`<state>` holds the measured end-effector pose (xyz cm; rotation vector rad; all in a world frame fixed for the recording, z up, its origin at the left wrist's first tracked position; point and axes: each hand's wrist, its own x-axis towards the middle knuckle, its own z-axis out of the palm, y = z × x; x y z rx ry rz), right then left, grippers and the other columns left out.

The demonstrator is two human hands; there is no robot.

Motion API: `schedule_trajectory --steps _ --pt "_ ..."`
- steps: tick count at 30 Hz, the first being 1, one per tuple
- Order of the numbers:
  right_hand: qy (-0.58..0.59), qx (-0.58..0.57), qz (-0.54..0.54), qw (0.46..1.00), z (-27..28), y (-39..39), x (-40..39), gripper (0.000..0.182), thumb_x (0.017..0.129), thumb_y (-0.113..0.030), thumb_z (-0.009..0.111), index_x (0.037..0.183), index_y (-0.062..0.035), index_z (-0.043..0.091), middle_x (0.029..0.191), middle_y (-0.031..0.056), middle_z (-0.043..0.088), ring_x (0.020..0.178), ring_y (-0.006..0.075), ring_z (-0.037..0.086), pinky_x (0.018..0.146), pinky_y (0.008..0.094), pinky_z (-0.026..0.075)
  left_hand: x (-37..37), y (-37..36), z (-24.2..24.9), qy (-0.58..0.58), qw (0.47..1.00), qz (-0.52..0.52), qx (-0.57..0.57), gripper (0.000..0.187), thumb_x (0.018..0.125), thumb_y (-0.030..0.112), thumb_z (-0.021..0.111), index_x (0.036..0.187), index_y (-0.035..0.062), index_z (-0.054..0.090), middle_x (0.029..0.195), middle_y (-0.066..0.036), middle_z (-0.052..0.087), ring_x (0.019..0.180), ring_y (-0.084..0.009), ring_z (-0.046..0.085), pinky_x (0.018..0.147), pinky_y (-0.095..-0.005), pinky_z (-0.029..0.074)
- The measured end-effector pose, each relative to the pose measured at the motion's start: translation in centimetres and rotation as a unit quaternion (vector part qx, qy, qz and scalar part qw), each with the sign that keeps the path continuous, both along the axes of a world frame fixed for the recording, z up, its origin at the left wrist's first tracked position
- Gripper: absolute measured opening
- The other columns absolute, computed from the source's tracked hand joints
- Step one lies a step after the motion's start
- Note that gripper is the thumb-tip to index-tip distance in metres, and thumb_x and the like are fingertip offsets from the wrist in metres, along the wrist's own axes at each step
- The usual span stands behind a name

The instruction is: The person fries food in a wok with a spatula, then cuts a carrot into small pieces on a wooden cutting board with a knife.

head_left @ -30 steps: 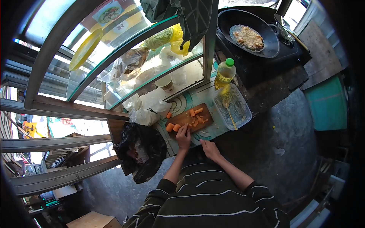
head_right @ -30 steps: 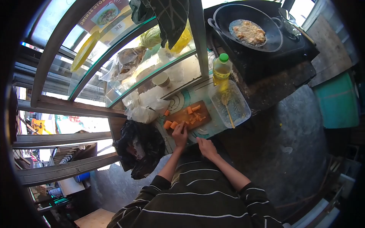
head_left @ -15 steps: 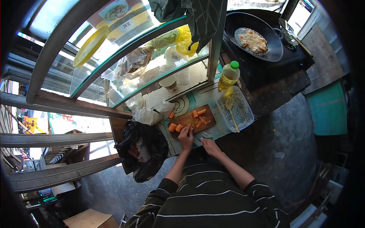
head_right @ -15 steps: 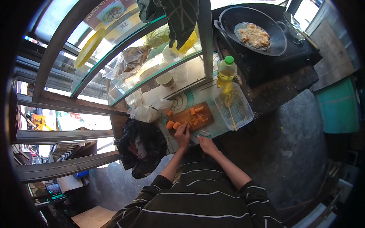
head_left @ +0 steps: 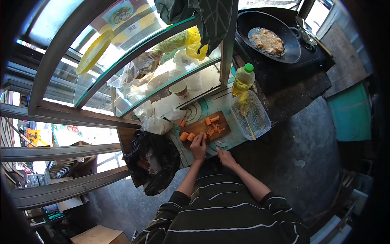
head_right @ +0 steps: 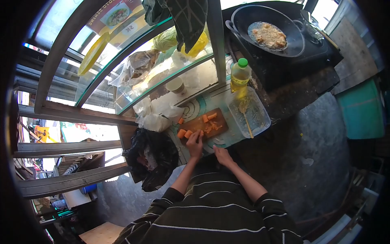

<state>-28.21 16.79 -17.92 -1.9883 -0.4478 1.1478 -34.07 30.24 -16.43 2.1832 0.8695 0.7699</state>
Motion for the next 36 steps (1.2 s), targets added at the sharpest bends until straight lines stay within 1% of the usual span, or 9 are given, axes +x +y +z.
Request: schedule_trajectory --steps 1,3,7,10,12,16,21,27,36 --pt "-0.001 0.001 0.000 1.000 -0.1 -0.2 0.3 0.053 0.088 -0.040 0.033 0.071 0.0055 0.053 0.068 0.0228 0.056 0.068 0.0389 0.056 0.060 0.0421 0.042 0.0 0.0 0.1 0.010 1.000 -0.001 -0.008 0.024 0.076 0.007 0.059 0.099 0.0018 0.060 0.086 -0.014 0.060 0.078 -0.0280 0.059 0.067 -0.0336 0.046" --pt "0.268 -0.042 -0.092 0.958 0.1 -0.4 0.7 0.052 0.087 -0.044 0.036 0.062 -0.0005 0.049 0.056 0.0106 0.051 0.047 0.0222 0.051 0.045 0.0330 0.039 0.0 0.2 0.1 0.011 1.000 -0.011 -0.002 0.024 0.077 0.007 0.059 0.100 0.0016 0.059 0.087 -0.014 0.060 0.082 -0.0288 0.058 0.070 -0.0343 0.046" --pt "0.256 0.002 -0.120 0.959 1.6 -0.1 0.5 0.044 0.086 -0.048 0.038 0.062 -0.0113 0.040 0.046 -0.0035 0.033 0.034 0.0064 0.029 0.033 0.0220 0.023 -0.1 0.1 -0.1 0.021 0.999 -0.027 -0.010 0.025 0.078 0.005 0.056 0.102 0.0006 0.057 0.092 -0.015 0.059 0.090 -0.0308 0.056 0.078 -0.0361 0.043" --pt "0.143 0.057 -0.088 0.984 1.7 0.2 0.2 0.046 0.087 -0.044 0.039 0.060 -0.0080 0.042 0.047 -0.0008 0.038 0.036 0.0085 0.035 0.035 0.0243 0.028 0.1 -0.1 -0.2 0.018 1.000 -0.017 0.002 0.024 0.078 0.004 0.055 0.102 -0.0002 0.058 0.094 -0.016 0.058 0.089 -0.0297 0.056 0.076 -0.0353 0.044" --pt "-0.053 0.105 -0.041 0.992 1.4 0.5 -0.1 0.049 0.088 -0.040 0.039 0.060 -0.0015 0.046 0.048 0.0059 0.044 0.042 0.0139 0.044 0.042 0.0296 0.035 0.2 -0.4 -0.1 0.010 1.000 -0.008 0.000 0.024 0.078 0.004 0.055 0.101 -0.0005 0.058 0.095 -0.016 0.058 0.089 -0.0290 0.056 0.075 -0.0347 0.044" --pt "-0.074 0.072 -0.024 0.994 2.0 0.3 -0.2 0.049 0.088 -0.037 0.039 0.063 0.0041 0.049 0.053 0.0126 0.049 0.052 0.0186 0.050 0.052 0.0338 0.039 0.4 -0.4 0.0 0.010 1.000 0.009 -0.002 0.022 0.077 0.005 0.057 0.098 -0.0008 0.060 0.093 -0.016 0.058 0.085 -0.0274 0.058 0.070 -0.0331 0.045" --pt "-0.077 0.033 -0.017 0.996 2.8 0.0 -0.2 0.046 0.088 -0.035 0.039 0.073 0.0059 0.053 0.068 0.0231 0.055 0.070 0.0392 0.054 0.060 0.0404 0.040 0.4 -0.4 -0.1 0.012 0.998 0.039 -0.038 0.023 0.075 0.007 0.060 0.097 -0.0003 0.061 0.085 -0.015 0.060 0.077 -0.0269 0.059 0.067 -0.0322 0.045" --pt "-0.056 -0.023 0.030 0.998 4.1 0.0 0.6 0.050 0.087 -0.040 0.033 0.080 0.0035 0.058 0.083 0.0270 0.055 0.086 0.0429 0.050 0.073 0.0483 0.039 0.2 -0.1 -0.4 -0.004 0.999 0.039 -0.027 0.023 0.074 0.007 0.061 0.097 0.0012 0.061 0.081 -0.014 0.061 0.074 -0.0265 0.060 0.066 -0.0317 0.045" --pt "-0.060 -0.037 0.035 0.997 4.6 0.1 0.5 0.051 0.088 -0.040 0.032 0.080 0.0034 0.058 0.085 0.0274 0.055 0.088 0.0428 0.050 0.074 0.0482 0.039 0.2 -0.1 -0.2 -0.005 0.999 0.031 -0.034 0.023 0.074 0.005 0.059 0.097 0.0011 0.061 0.082 -0.013 0.060 0.073 -0.0258 0.060 0.065 -0.0316 0.045"
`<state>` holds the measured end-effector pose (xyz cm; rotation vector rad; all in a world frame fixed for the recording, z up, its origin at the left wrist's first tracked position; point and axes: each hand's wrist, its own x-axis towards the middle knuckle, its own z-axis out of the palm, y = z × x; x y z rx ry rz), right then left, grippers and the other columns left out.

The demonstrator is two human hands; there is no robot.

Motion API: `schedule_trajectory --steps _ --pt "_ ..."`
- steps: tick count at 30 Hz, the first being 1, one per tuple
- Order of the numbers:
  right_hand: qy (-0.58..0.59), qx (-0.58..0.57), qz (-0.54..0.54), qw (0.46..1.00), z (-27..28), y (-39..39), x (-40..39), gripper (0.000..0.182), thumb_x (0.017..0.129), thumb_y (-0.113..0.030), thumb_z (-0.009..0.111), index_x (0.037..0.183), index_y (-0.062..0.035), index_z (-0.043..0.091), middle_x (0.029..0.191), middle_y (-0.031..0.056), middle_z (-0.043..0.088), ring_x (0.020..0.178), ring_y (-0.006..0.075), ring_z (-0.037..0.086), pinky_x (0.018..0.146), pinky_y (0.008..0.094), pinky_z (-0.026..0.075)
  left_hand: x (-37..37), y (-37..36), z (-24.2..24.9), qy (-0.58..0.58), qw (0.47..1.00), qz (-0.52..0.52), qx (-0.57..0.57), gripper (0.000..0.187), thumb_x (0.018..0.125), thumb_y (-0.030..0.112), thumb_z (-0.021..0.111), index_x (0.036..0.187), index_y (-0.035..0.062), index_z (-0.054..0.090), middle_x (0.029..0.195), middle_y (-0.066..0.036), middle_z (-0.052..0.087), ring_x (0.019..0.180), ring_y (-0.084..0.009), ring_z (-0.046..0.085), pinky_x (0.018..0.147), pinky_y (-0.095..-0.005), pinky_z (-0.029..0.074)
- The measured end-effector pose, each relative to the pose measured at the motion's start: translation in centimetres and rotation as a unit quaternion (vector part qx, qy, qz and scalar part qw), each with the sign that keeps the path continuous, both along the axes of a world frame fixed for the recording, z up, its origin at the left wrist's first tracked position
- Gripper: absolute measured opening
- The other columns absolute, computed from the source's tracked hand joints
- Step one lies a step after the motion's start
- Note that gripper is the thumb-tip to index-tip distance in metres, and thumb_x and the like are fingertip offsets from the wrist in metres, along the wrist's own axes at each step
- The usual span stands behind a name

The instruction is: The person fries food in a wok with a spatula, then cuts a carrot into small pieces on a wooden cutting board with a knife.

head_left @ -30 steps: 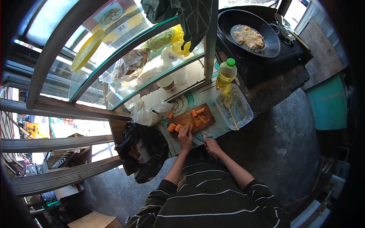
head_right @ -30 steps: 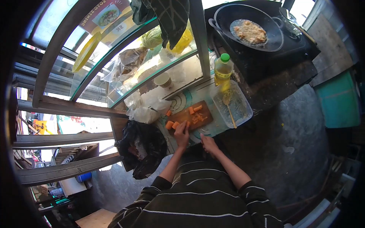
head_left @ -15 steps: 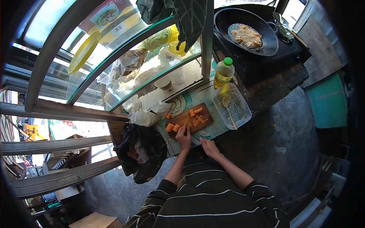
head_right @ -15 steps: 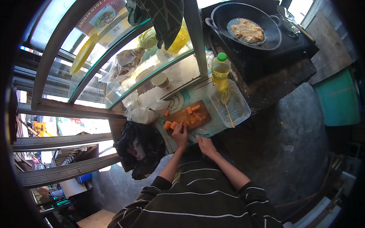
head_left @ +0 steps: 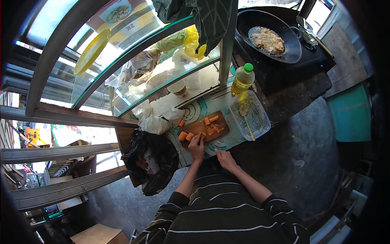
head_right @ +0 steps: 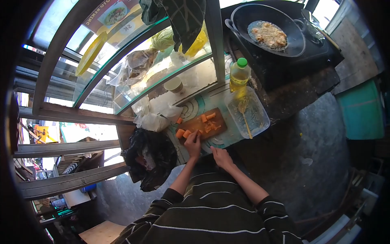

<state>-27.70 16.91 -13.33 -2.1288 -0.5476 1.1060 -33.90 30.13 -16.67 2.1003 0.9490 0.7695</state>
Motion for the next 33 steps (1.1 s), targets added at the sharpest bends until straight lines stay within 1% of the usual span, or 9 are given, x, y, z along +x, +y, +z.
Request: schedule_trajectory --steps 10,12,25,27,28,30,31,32,33 --pt "0.011 0.011 0.062 0.998 -1.5 1.0 1.3 0.052 0.088 -0.040 0.031 0.078 0.0044 0.057 0.083 0.0275 0.055 0.086 0.0424 0.051 0.072 0.0471 0.039 0.0 0.1 -0.2 -0.003 0.999 0.004 -0.033 0.022 0.074 0.006 0.060 0.096 0.0007 0.061 0.081 -0.014 0.060 0.071 -0.0260 0.059 0.063 -0.0316 0.046" --pt "0.000 0.034 0.066 0.997 -1.8 1.3 1.4 0.049 0.089 -0.037 0.032 0.076 0.0057 0.052 0.072 0.0262 0.053 0.075 0.0422 0.052 0.064 0.0433 0.038 0.1 0.1 -0.1 -0.008 1.000 0.000 -0.017 0.022 0.074 0.006 0.060 0.096 0.0007 0.061 0.081 -0.014 0.060 0.071 -0.0262 0.059 0.063 -0.0319 0.046" --pt "-0.012 0.022 0.057 0.998 -3.1 1.5 0.5 0.053 0.089 -0.039 0.031 0.076 0.0066 0.056 0.080 0.0284 0.055 0.085 0.0439 0.050 0.073 0.0476 0.038 0.1 0.1 0.0 -0.012 1.000 -0.004 0.016 0.021 0.075 0.008 0.061 0.095 0.0010 0.061 0.079 -0.014 0.060 0.068 -0.0259 0.059 0.059 -0.0313 0.046" --pt "-0.060 0.059 0.024 0.996 -3.8 0.3 0.0 0.053 0.089 -0.040 0.031 0.069 0.0044 0.051 0.065 0.0224 0.055 0.067 0.0375 0.055 0.060 0.0429 0.040 0.1 0.1 0.0 -0.005 1.000 -0.003 0.016 0.021 0.075 0.008 0.061 0.095 0.0010 0.061 0.079 -0.013 0.060 0.068 -0.0260 0.059 0.059 -0.0315 0.046" --pt "-0.062 0.059 0.025 0.996 -4.5 0.2 0.2 0.053 0.089 -0.040 0.031 0.069 0.0044 0.051 0.065 0.0224 0.055 0.067 0.0375 0.055 0.060 0.0429 0.040 0.1 0.1 0.0 0.001 1.000 0.000 0.015 0.022 0.075 0.008 0.061 0.095 0.0009 0.061 0.079 -0.013 0.059 0.067 -0.0260 0.059 0.059 -0.0317 0.046" --pt "0.030 0.088 0.012 0.996 -4.8 0.0 0.3 0.051 0.089 -0.045 0.030 0.063 -0.0040 0.045 0.050 0.0075 0.046 0.042 0.0208 0.045 0.043 0.0344 0.036 -0.1 0.0 0.0 -0.002 1.000 -0.006 0.012 0.021 0.075 0.008 0.061 0.095 0.0008 0.061 0.079 -0.013 0.059 0.069 -0.0263 0.058 0.061 -0.0324 0.045" --pt "0.029 0.089 0.010 0.996 -4.4 0.0 1.0 0.051 0.089 -0.045 0.030 0.063 -0.0040 0.045 0.050 0.0075 0.046 0.042 0.0208 0.045 0.043 0.0344 0.036 0.0 0.0 0.2 -0.006 1.000 -0.014 0.012 0.021 0.075 0.008 0.060 0.095 0.0006 0.061 0.080 -0.013 0.059 0.071 -0.0267 0.058 0.063 -0.0331 0.045" --pt "0.250 0.045 -0.046 0.966 -4.1 0.1 2.1 0.048 0.088 -0.047 0.031 0.064 -0.0081 0.041 0.049 0.0017 0.038 0.039 0.0137 0.036 0.040 0.0291 0.030 0.1 0.0 0.3 -0.008 1.000 -0.015 0.013 0.021 0.075 0.008 0.060 0.095 0.0006 0.061 0.080 -0.013 0.059 0.071 -0.0267 0.058 0.063 -0.0331 0.045" --pt "0.457 0.000 -0.098 0.884 -3.3 0.3 2.8 0.045 0.088 -0.050 0.032 0.064 -0.0122 0.037 0.048 -0.0042 0.031 0.036 0.0066 0.026 0.036 0.0238 0.025 0.0 -0.1 0.2 0.013 0.999 -0.024 0.018 0.022 0.076 0.008 0.059 0.097 0.0003 0.060 0.083 -0.014 0.058 0.075 -0.0275 0.057 0.066 -0.0341 0.045"
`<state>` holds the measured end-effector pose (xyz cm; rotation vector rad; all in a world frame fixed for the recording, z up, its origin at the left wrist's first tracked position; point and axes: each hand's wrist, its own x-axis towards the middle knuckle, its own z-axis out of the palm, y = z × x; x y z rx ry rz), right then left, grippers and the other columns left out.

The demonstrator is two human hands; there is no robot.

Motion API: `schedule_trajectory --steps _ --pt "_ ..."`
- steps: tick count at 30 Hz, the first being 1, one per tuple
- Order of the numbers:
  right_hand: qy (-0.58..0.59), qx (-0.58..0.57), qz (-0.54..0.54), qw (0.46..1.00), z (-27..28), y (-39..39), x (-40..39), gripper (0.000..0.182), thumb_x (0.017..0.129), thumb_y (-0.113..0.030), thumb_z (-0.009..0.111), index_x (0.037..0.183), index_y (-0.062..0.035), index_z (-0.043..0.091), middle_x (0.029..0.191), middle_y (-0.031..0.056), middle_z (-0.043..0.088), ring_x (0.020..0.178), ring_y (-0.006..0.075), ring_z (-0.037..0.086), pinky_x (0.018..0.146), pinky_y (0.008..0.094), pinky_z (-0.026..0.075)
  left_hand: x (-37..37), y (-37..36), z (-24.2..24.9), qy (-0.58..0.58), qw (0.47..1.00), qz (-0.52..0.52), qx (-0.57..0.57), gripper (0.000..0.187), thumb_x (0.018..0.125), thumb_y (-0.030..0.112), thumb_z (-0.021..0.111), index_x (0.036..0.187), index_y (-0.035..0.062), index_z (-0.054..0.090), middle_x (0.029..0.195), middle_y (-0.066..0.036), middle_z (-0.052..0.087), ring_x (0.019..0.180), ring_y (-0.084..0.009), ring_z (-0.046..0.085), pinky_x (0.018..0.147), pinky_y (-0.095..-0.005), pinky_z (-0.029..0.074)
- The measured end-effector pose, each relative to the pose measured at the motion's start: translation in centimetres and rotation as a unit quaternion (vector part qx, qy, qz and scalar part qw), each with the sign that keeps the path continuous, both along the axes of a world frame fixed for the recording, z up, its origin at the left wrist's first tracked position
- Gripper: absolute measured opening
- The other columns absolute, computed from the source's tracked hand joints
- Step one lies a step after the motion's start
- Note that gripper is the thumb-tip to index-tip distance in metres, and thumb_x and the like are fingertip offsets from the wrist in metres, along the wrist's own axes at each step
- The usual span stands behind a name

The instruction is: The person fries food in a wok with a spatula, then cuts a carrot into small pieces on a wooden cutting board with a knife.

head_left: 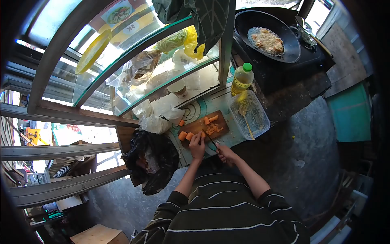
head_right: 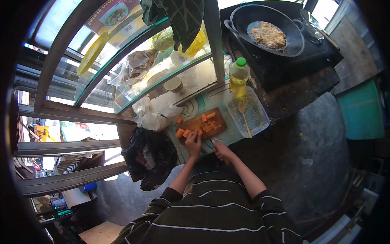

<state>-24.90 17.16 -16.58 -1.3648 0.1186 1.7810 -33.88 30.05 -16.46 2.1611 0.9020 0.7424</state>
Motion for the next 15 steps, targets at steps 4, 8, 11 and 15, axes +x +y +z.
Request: schedule_trajectory --steps 4,8,11,15 --pt "-0.019 0.008 -0.029 0.999 1.2 0.4 -0.5 0.043 0.085 -0.055 0.033 0.067 -0.0157 0.034 0.046 -0.0077 0.023 0.035 0.0036 0.019 0.036 0.0190 0.016 0.0 0.0 -0.3 0.026 0.999 -0.022 0.027 0.026 0.077 0.005 0.056 0.102 -0.0006 0.057 0.089 -0.016 0.057 0.086 -0.0302 0.053 0.075 -0.0366 0.042" --pt "-0.212 0.031 -0.020 0.976 1.7 0.5 -1.4 0.047 0.087 -0.049 0.035 0.064 -0.0084 0.043 0.045 -0.0013 0.034 0.037 0.0097 0.033 0.036 0.0252 0.027 0.2 0.2 -1.3 0.006 0.998 -0.031 0.047 0.028 0.077 0.004 0.054 0.105 -0.0008 0.055 0.089 -0.016 0.056 0.088 -0.0315 0.052 0.077 -0.0372 0.041" --pt "-0.398 0.065 0.004 0.915 0.7 0.2 -2.3 0.048 0.088 -0.043 0.037 0.065 -0.0021 0.047 0.048 0.0048 0.041 0.042 0.0140 0.041 0.042 0.0291 0.033 0.1 0.1 -1.3 0.000 0.999 -0.021 0.047 0.028 0.077 0.005 0.056 0.104 -0.0003 0.057 0.089 -0.016 0.056 0.088 -0.0310 0.053 0.076 -0.0363 0.042" --pt "-0.467 0.049 0.033 0.882 1.2 -0.1 -2.5 0.048 0.088 -0.036 0.039 0.069 0.0060 0.051 0.061 0.0194 0.053 0.057 0.0300 0.054 0.056 0.0392 0.038 0.1 0.1 -0.2 0.020 1.000 0.001 -0.016 0.024 0.077 0.006 0.058 0.100 -0.0005 0.059 0.086 -0.015 0.057 0.082 -0.0284 0.055 0.070 -0.0343 0.044"
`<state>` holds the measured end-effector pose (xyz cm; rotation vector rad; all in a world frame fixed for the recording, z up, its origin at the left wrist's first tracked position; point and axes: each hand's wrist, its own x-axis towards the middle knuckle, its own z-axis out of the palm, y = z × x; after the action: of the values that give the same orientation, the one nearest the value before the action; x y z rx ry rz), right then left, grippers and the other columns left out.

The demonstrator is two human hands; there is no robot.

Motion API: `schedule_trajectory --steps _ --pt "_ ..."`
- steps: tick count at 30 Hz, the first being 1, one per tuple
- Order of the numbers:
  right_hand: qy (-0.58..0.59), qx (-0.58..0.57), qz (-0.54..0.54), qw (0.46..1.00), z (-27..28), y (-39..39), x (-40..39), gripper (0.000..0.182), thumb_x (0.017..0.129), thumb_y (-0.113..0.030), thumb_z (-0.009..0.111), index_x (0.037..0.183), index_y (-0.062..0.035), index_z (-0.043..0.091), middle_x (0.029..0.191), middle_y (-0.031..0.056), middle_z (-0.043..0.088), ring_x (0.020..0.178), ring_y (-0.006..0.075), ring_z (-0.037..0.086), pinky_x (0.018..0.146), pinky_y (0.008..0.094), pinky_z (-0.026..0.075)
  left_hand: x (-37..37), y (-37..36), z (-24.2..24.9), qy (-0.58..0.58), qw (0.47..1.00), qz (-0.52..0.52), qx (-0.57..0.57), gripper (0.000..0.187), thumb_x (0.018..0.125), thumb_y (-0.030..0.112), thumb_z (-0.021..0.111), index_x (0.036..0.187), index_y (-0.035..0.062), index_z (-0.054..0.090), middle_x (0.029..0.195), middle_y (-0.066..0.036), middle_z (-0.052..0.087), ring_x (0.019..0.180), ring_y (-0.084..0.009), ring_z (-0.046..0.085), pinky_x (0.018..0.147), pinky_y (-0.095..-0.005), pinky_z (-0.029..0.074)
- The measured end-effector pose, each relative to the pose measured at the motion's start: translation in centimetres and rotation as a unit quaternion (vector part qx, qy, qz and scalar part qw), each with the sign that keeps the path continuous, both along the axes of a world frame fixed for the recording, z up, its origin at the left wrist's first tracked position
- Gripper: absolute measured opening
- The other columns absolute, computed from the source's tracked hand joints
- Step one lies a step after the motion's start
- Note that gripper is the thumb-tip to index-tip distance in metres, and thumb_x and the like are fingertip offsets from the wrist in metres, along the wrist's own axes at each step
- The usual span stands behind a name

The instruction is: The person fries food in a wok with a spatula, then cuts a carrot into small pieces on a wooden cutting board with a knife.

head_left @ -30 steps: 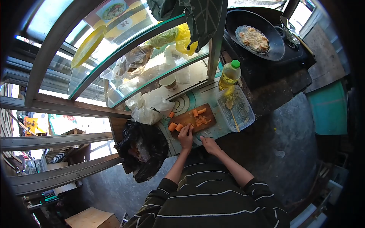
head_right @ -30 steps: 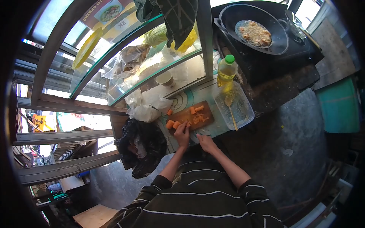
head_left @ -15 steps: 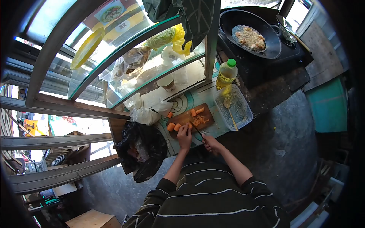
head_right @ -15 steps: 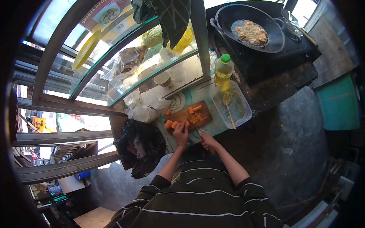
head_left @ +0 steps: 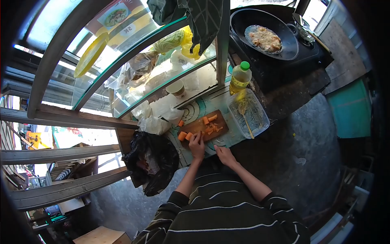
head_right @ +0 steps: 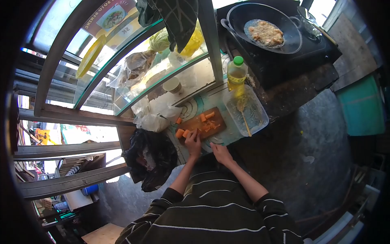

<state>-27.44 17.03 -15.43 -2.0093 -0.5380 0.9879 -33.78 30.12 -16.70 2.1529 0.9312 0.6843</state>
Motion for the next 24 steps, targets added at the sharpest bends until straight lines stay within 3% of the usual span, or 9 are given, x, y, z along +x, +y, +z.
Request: schedule_trajectory --steps 1,3,6,22,24 --pt "0.000 -0.001 -0.001 1.000 0.3 -0.1 0.0 0.048 0.088 -0.036 0.039 0.069 0.0060 0.051 0.061 0.0194 0.053 0.057 0.0300 0.054 0.056 0.0392 0.038 0.0 0.0 0.2 0.019 0.999 0.010 -0.027 0.023 0.076 0.006 0.058 0.098 -0.0007 0.060 0.085 -0.014 0.058 0.079 -0.0276 0.056 0.068 -0.0338 0.045" --pt "-0.032 -0.007 0.010 0.999 1.0 -0.3 -0.1 0.046 0.088 -0.036 0.038 0.074 0.0050 0.054 0.070 0.0238 0.055 0.071 0.0396 0.055 0.061 0.0425 0.040 0.0 0.1 0.2 0.012 1.000 0.010 -0.007 0.022 0.076 0.006 0.058 0.098 -0.0009 0.060 0.083 -0.014 0.058 0.077 -0.0275 0.057 0.067 -0.0338 0.045" --pt "-0.014 -0.061 0.020 0.998 2.1 -0.2 0.0 0.047 0.088 -0.037 0.037 0.075 0.0038 0.056 0.077 0.0255 0.055 0.081 0.0419 0.051 0.066 0.0453 0.040 0.0 0.1 -0.1 -0.001 1.000 0.009 0.019 0.022 0.076 0.005 0.058 0.097 -0.0011 0.060 0.082 -0.014 0.058 0.076 -0.0278 0.057 0.067 -0.0341 0.045" --pt "-0.033 -0.109 0.081 0.990 2.6 1.4 0.9 0.050 0.089 -0.040 0.032 0.077 0.0023 0.057 0.080 0.0265 0.055 0.083 0.0425 0.051 0.071 0.0467 0.040 0.2 -0.2 -0.7 -0.024 0.998 0.052 0.007 0.021 0.073 0.005 0.060 0.094 -0.0004 0.061 0.084 -0.014 0.060 0.079 -0.0287 0.058 0.070 -0.0347 0.045" --pt "-0.027 -0.053 0.097 0.994 1.7 1.4 1.3 0.052 0.089 -0.039 0.031 0.076 0.0037 0.056 0.078 0.0274 0.055 0.082 0.0427 0.051 0.070 0.0451 0.039 0.2 -0.1 -0.6 -0.024 0.998 0.050 0.009 0.021 0.074 0.006 0.060 0.094 -0.0002 0.061 0.083 -0.014 0.060 0.079 -0.0286 0.058 0.069 -0.0347 0.045"
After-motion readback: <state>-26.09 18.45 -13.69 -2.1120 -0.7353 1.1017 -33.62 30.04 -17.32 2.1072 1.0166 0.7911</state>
